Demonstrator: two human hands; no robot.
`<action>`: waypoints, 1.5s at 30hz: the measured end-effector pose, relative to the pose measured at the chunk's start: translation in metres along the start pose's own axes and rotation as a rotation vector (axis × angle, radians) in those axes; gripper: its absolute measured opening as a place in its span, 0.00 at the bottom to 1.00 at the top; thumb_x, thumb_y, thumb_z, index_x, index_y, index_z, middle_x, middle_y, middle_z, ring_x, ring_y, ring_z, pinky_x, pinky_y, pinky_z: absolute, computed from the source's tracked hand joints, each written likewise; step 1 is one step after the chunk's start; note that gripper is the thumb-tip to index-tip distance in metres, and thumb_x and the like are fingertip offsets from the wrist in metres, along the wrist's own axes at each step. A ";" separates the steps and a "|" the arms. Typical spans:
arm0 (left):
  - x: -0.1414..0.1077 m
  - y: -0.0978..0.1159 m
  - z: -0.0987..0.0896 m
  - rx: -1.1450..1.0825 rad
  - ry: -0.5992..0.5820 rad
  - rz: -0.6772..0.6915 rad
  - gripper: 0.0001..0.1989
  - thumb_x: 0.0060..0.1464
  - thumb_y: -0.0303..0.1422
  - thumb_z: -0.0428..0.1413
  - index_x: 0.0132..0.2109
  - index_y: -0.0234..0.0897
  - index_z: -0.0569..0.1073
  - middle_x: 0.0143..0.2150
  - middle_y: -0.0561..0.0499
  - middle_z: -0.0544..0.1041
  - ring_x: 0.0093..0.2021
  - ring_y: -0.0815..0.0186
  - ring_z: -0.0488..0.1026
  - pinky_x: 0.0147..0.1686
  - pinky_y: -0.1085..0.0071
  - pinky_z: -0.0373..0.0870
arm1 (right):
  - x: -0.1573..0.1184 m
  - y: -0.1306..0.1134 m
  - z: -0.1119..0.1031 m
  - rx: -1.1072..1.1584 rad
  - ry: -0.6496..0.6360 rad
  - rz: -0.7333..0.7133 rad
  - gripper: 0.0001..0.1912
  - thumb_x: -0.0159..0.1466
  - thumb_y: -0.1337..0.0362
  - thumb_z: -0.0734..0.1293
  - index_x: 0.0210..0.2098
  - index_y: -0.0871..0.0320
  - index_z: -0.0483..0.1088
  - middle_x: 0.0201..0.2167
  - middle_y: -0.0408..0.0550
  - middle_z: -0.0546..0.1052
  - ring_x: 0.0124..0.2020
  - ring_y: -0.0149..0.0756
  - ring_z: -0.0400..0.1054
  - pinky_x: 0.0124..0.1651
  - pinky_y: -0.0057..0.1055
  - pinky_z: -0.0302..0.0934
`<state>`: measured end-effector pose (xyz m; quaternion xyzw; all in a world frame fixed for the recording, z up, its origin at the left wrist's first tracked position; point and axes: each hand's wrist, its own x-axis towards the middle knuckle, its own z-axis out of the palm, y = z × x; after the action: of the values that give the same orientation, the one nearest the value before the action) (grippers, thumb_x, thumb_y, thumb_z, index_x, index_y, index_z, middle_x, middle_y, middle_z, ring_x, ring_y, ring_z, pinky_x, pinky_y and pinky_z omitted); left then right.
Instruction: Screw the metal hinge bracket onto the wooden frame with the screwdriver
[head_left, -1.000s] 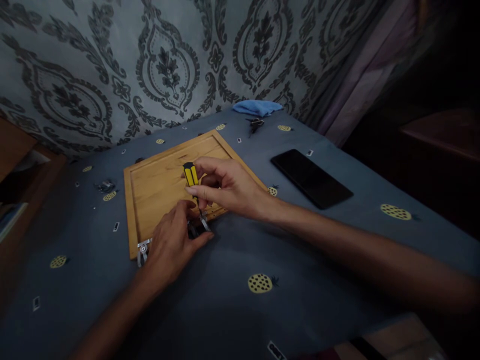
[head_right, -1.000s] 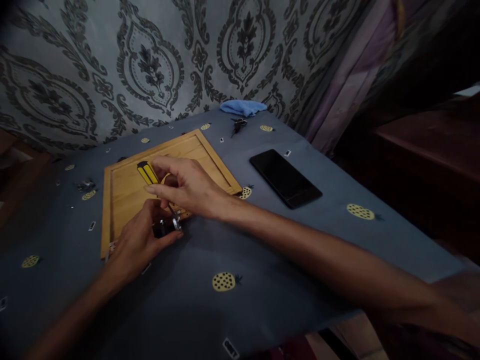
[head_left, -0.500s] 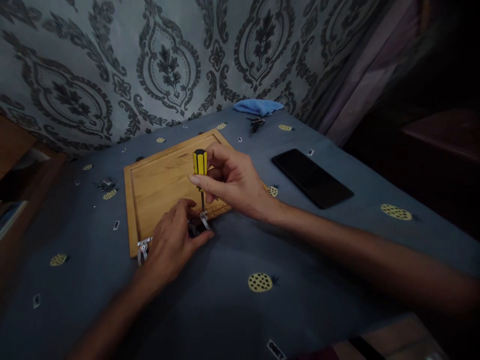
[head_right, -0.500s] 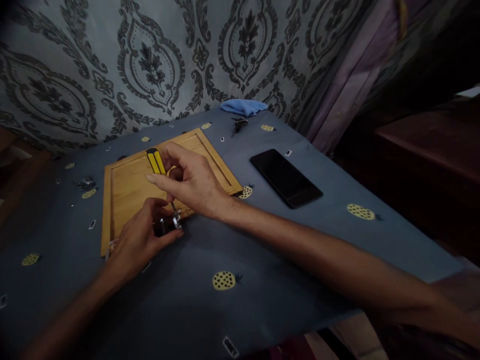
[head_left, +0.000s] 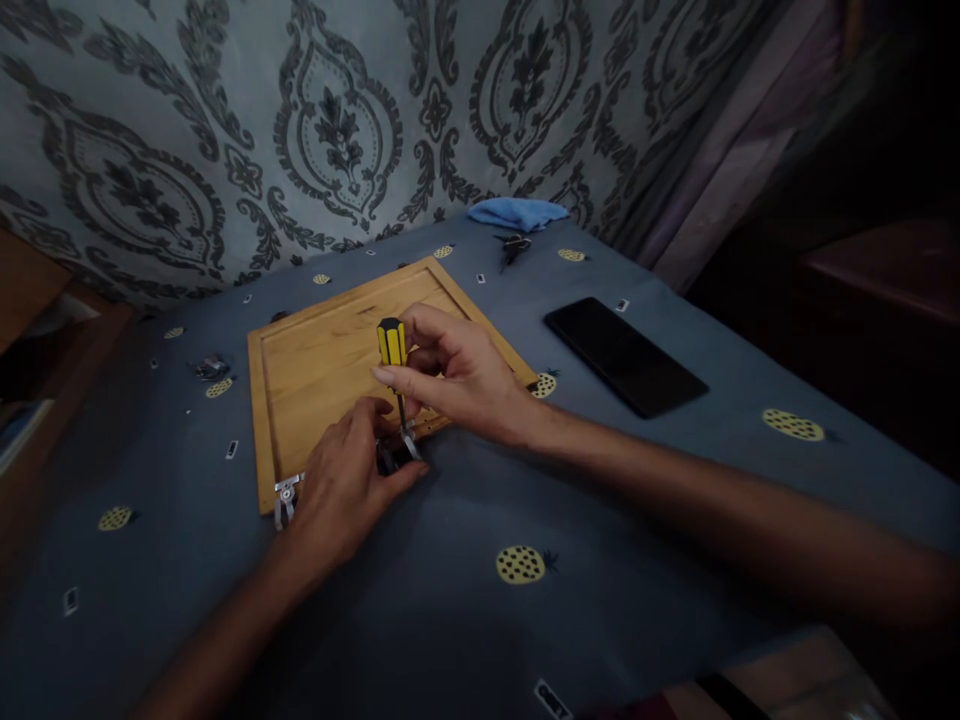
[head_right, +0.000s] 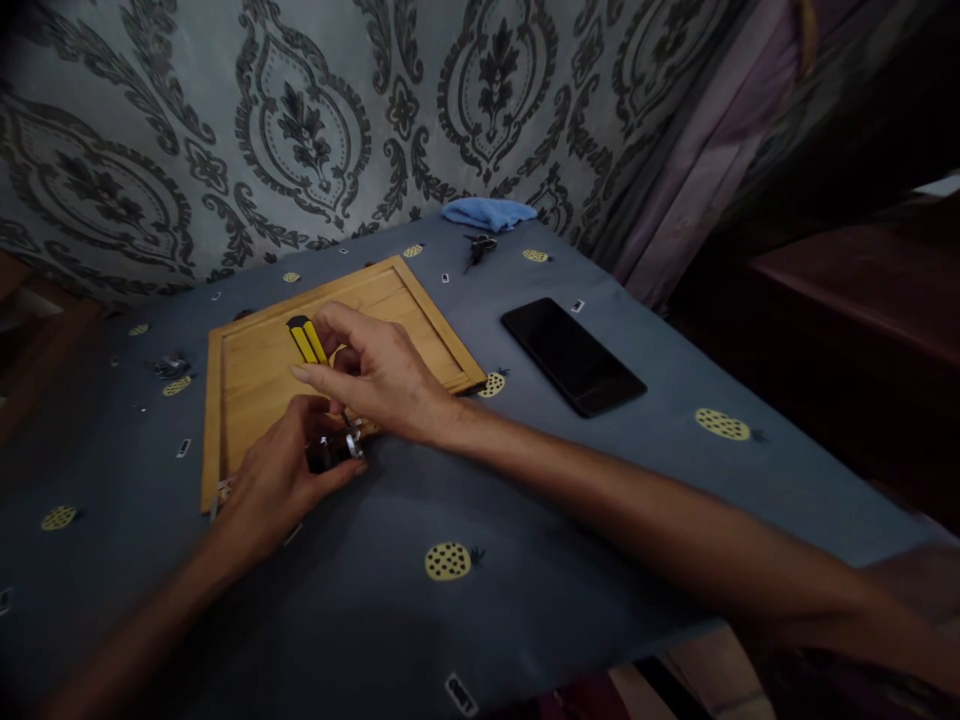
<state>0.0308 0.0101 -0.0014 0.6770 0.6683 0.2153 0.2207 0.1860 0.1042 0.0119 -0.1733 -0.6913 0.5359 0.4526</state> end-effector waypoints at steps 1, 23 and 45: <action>0.000 0.000 0.000 0.007 -0.002 -0.004 0.21 0.53 0.36 0.66 0.49 0.42 0.65 0.46 0.48 0.82 0.48 0.51 0.79 0.45 0.56 0.72 | 0.000 -0.001 -0.001 -0.005 -0.030 -0.001 0.13 0.65 0.67 0.70 0.32 0.54 0.59 0.27 0.36 0.64 0.23 0.24 0.63 0.22 0.21 0.60; -0.002 0.001 0.000 0.008 0.007 -0.011 0.20 0.54 0.37 0.65 0.49 0.42 0.65 0.46 0.48 0.80 0.49 0.51 0.79 0.48 0.53 0.72 | 0.009 -0.012 -0.013 0.024 -0.214 0.023 0.07 0.68 0.68 0.68 0.36 0.57 0.64 0.30 0.37 0.69 0.26 0.26 0.71 0.28 0.24 0.65; -0.005 -0.004 0.004 0.025 0.023 -0.036 0.22 0.53 0.36 0.66 0.49 0.45 0.64 0.46 0.51 0.81 0.48 0.51 0.79 0.47 0.54 0.73 | 0.019 -0.009 -0.017 0.056 -0.240 0.077 0.14 0.68 0.70 0.68 0.30 0.55 0.59 0.28 0.37 0.67 0.25 0.27 0.72 0.25 0.23 0.66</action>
<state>0.0299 0.0052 -0.0073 0.6649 0.6856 0.2106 0.2085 0.1918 0.1244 0.0286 -0.1219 -0.7181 0.5888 0.3504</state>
